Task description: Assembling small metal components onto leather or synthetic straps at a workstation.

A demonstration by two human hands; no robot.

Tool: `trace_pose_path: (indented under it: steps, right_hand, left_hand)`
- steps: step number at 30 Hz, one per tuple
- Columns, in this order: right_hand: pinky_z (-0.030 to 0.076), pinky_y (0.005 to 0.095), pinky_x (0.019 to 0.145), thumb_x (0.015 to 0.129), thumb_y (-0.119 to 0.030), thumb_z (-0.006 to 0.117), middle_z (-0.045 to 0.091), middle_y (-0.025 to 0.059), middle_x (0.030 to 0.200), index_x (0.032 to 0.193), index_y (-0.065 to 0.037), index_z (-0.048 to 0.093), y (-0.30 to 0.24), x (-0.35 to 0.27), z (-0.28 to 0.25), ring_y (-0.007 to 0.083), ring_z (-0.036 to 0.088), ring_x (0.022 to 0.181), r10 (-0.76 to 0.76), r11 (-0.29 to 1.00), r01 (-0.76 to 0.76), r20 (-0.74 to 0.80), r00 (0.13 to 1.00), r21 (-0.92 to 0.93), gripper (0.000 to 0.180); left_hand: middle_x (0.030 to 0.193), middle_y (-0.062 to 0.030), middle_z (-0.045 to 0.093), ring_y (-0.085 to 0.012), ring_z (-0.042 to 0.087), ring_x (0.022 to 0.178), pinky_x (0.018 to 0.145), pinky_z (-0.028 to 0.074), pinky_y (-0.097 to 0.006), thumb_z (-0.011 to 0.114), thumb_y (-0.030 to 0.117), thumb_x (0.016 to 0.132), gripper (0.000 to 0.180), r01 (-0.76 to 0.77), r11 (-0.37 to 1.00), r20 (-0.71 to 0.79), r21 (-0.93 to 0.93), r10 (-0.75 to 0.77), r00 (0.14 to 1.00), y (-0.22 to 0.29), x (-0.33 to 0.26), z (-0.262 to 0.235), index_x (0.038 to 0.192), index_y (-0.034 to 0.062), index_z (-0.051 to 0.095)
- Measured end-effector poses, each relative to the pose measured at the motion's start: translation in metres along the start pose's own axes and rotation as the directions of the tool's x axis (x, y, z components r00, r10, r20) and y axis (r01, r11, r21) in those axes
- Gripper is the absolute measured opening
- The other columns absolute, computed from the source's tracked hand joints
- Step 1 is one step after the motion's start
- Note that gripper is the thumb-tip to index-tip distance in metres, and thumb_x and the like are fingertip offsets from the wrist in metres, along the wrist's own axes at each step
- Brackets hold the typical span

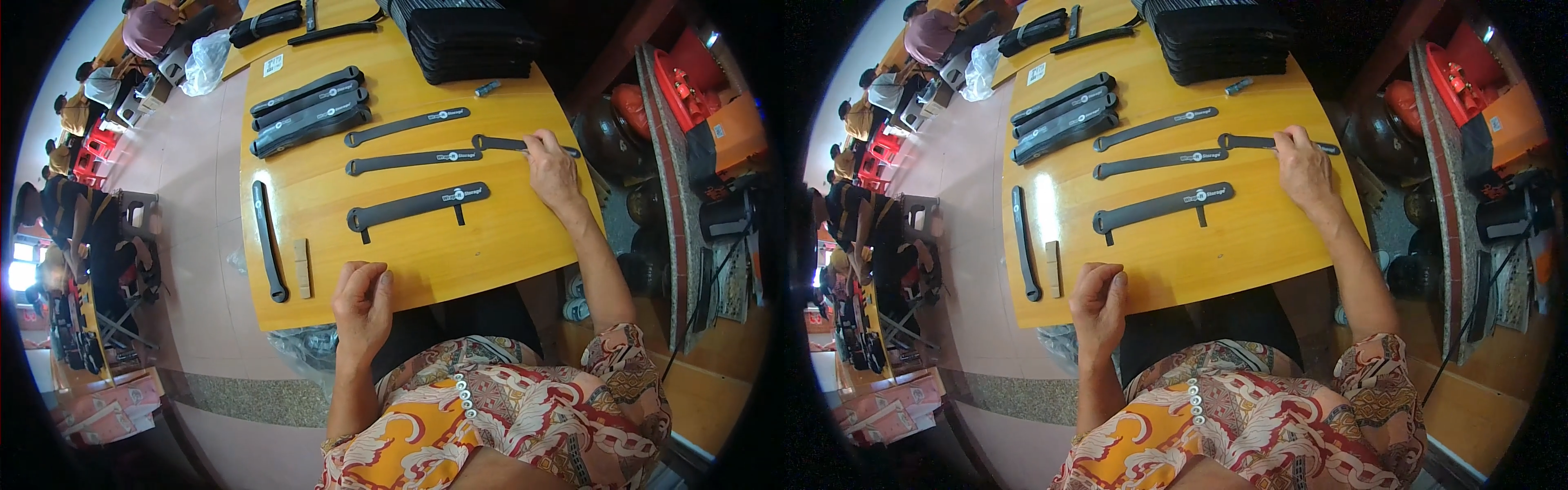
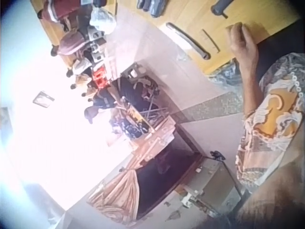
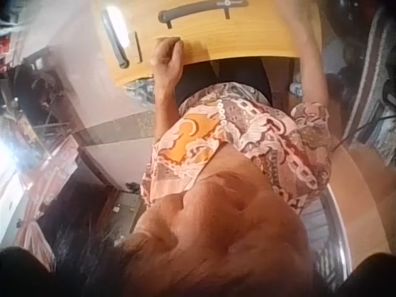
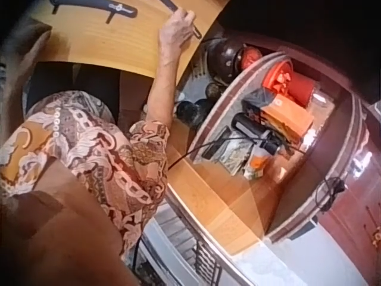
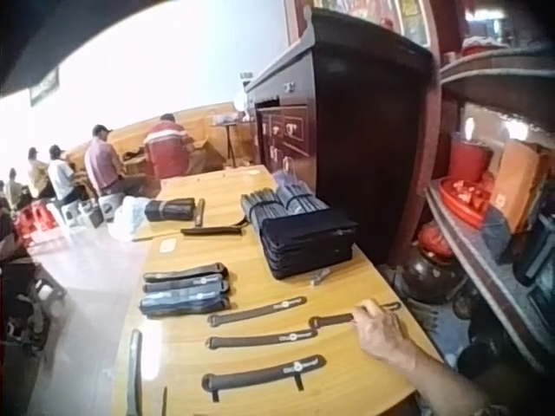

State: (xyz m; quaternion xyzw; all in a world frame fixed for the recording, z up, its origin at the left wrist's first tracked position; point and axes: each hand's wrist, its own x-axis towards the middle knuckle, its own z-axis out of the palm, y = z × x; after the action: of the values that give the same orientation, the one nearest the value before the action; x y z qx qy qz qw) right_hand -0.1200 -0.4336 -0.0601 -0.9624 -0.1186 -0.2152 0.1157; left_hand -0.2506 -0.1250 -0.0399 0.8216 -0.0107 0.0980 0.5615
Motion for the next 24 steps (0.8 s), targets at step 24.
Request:
trace_pose_path:
  steps: [24]
  right_hand:
    - [0.045,0.0381,0.058,0.072,-0.002,0.064,0.055,0.0144,0.075,0.087,0.002,0.055,-0.104,-0.053,-0.054,0.0314,0.058,0.068,-0.342,0.879,0.187,0.305,0.889,0.439,0.017]
  left_hand:
    - [0.072,-0.006,0.06,-0.0101,0.054,0.057,0.049,0.041,-0.019,0.057,-0.001,0.086,0.012,0.058,0.955,-0.049,-0.292,-0.075,0.996,-0.006,-0.006,-0.001,0.096,-0.0039,0.061]
